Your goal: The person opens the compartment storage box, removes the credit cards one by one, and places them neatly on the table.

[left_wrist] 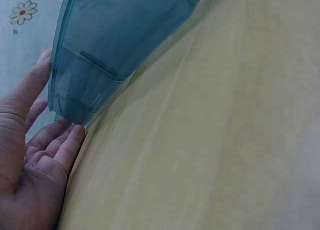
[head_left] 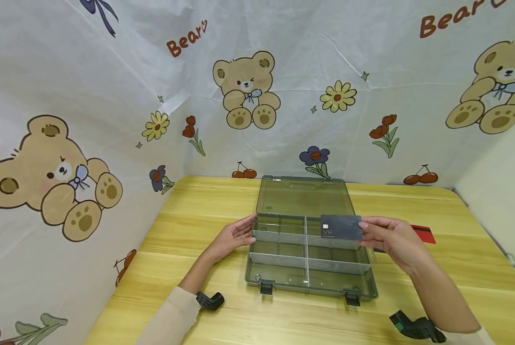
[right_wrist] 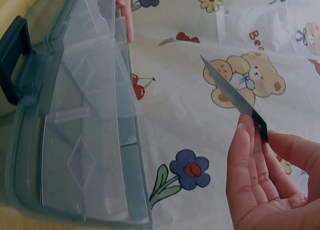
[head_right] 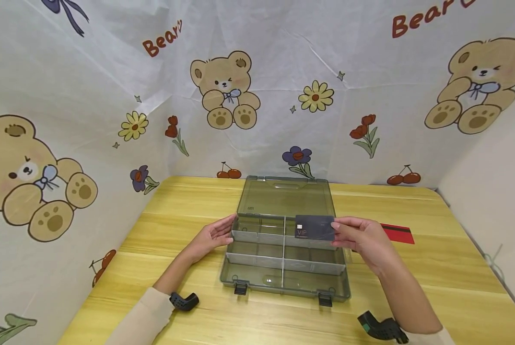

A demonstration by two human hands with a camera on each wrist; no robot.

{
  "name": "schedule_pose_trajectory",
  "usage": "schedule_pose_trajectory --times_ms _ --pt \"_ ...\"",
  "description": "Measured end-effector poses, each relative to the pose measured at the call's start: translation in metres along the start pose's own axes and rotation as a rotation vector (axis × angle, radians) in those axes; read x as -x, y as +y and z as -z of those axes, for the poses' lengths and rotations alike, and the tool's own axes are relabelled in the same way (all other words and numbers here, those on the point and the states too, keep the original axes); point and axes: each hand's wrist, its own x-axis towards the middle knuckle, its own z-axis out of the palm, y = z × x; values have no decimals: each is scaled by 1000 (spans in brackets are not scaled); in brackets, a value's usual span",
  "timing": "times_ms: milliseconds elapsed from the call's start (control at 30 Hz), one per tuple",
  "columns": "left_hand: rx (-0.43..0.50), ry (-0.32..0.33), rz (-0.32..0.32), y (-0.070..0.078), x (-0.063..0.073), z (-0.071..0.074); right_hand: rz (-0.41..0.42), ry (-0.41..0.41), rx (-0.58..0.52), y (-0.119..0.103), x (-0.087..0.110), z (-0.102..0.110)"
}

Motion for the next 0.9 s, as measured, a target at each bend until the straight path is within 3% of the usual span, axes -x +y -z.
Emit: schedule_pose_trajectory --times_ms 533,900 --pt "-5 0 -5 0 1 -2 100 34 -131 12 15 44" --pt "5 -2 -9 2 2 -1 93 79 -188 17 27 67"
